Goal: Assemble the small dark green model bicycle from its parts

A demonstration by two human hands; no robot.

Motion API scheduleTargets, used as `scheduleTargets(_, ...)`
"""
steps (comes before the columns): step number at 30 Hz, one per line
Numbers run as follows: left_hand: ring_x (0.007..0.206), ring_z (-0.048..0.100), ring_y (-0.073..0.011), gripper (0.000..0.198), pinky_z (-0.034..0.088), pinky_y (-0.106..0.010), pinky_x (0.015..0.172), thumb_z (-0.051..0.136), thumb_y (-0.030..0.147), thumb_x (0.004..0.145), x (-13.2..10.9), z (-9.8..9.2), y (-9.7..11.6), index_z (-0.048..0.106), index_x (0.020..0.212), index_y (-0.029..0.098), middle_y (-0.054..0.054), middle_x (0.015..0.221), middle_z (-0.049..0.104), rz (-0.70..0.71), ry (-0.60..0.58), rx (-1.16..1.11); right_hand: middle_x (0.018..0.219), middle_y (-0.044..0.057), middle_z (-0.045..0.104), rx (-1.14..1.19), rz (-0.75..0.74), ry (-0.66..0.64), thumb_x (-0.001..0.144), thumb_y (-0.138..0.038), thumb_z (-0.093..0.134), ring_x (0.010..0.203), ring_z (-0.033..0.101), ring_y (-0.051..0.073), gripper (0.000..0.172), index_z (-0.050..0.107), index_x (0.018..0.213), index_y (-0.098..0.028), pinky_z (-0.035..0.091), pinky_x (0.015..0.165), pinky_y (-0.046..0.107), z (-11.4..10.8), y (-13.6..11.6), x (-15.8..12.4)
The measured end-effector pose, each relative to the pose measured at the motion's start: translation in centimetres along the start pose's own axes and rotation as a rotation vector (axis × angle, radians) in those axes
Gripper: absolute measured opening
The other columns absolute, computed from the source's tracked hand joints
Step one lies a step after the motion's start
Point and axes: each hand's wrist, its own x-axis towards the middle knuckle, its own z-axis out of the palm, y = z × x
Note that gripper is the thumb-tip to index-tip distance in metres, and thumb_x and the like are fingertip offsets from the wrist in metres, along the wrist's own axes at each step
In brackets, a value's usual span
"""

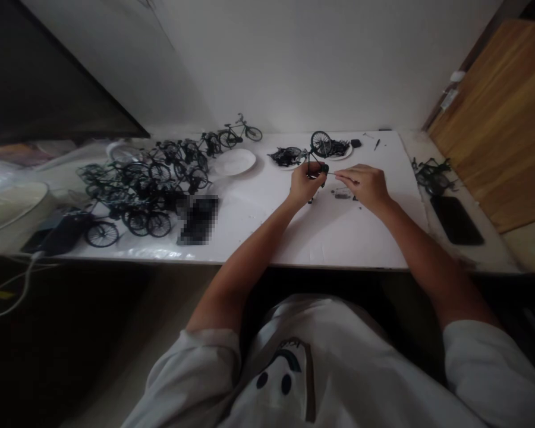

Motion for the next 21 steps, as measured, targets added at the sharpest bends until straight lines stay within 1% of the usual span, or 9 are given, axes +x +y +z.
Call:
scheduleTargets(6, 0.074, 0.071, -0.0131, 0.025, 0.057, -0.025, 0.071, 0.078, 0.018, 0.078, 0.1, -0.1, -0.46, 0.081, 0.102, 0.015, -0.007, 0.092, 0.083, 0.02, -0.006, 0.013, 0.114, 0.0, 0.088, -0.017, -0.028, -0.054, 0.104, -0.029, 0.072, 0.11, 0.082, 0.027, 0.019, 0.09, 0.108, -0.035, 0.063, 0.099, 0.046, -0.26, -0.23, -0.04)
scheduleTargets(11, 0.074, 0.071, -0.0138, 0.026, 0.058, -0.026, 0.071, 0.079, 0.016, 0.076, 0.11, -0.06, -0.55, 0.082, 0.102, 0.017, -0.007, 0.093, 0.084, 0.007, -0.007, 0.015, 0.119, 0.001, 0.088, -0.037, -0.075, -0.071, 0.106, -0.021, 0.064, 0.113, 0.082, 0.029, 0.03, 0.09, 0.112, -0.034, 0.065, 0.099, 0.049, -0.53, -0.34, -0.07)
scheduleTargets(15, 0.072, 0.071, -0.0145, 0.025, 0.059, -0.027, 0.07, 0.078, 0.015, 0.075, 0.09, -0.07, -0.47, 0.082, 0.1, 0.018, -0.006, 0.091, 0.083, 0.012, -0.012, 0.025, 0.121, -0.001, 0.087, -0.037, -0.061, -0.086, 0.104, -0.015, 0.062, 0.116, 0.081, 0.028, 0.036, 0.091, 0.11, -0.035, 0.064, 0.102, 0.049, -0.67, -0.47, -0.04)
scheduleTargets(21, 0.074, 0.071, -0.0147, 0.026, 0.058, -0.027, 0.071, 0.077, 0.016, 0.076, 0.08, -0.15, -0.4, 0.083, 0.102, 0.017, -0.006, 0.092, 0.083, 0.017, -0.025, 0.032, 0.121, -0.001, 0.087, -0.047, -0.078, -0.069, 0.106, -0.017, 0.059, 0.114, 0.081, 0.028, 0.036, 0.09, 0.112, -0.035, 0.063, 0.099, 0.047, -0.75, -0.6, -0.07)
